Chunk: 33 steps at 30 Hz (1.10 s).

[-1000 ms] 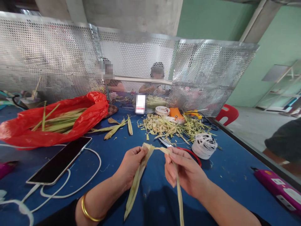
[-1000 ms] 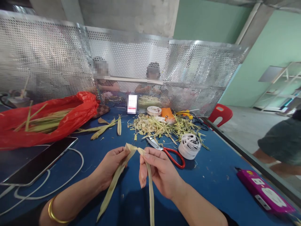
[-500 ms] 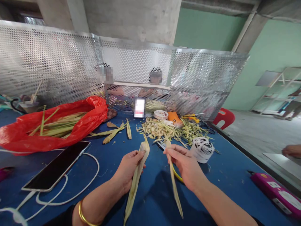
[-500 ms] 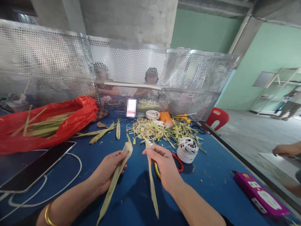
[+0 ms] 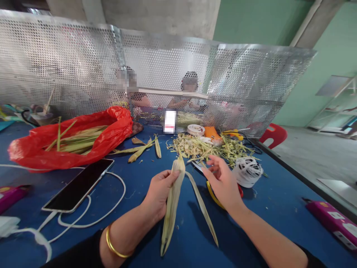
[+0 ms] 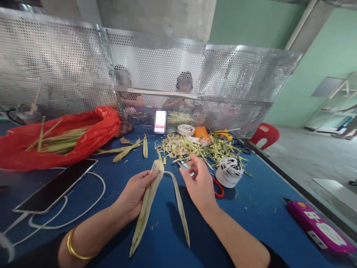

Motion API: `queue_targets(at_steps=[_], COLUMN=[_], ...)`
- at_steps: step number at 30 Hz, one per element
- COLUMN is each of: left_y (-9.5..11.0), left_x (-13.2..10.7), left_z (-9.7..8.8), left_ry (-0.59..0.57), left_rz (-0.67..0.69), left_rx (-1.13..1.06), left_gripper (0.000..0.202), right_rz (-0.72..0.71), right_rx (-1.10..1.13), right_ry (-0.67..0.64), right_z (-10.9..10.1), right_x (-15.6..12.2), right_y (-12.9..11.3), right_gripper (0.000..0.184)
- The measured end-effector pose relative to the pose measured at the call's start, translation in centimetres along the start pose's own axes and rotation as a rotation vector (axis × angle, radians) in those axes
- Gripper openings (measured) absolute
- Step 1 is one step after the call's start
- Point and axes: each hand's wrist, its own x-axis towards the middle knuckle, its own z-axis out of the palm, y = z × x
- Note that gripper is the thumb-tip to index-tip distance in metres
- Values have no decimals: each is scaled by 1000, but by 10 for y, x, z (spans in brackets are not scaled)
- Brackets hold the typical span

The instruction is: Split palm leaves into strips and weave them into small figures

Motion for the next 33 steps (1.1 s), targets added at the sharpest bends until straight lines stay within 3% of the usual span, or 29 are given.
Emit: queue_targets(at_steps=[3,5,11,16,20,26,33], left_y=[-3,-5,-7,-3,-1,-2,-2], left_x=[0,-1,-6,-12,-13,-13,-15], left_z=[2,3,8,7,7,6,7], left_ry=[27,27,-63,-86,-141,-148,-219], left_rz=[86,125,7,-24,6,32,-18], left_rx=[9,13,34,142,188,235,320], left_gripper=[30,31,31,25,24,23,31], right_rz=[155,246,374,321,297,370,389], right_rx=[98,122,202,267,263,284,301], right_ry=[-418,-538,-547,-441,-371,-495,-432], right_z=[9,18,30,18,11,14,12], right_x=[-20,-31,-38,-30,-26,-27,-27], right_y=[-8,-8,-4,-11,-17,-16,-17], right_gripper=[29,30,20,14,19,28,33])
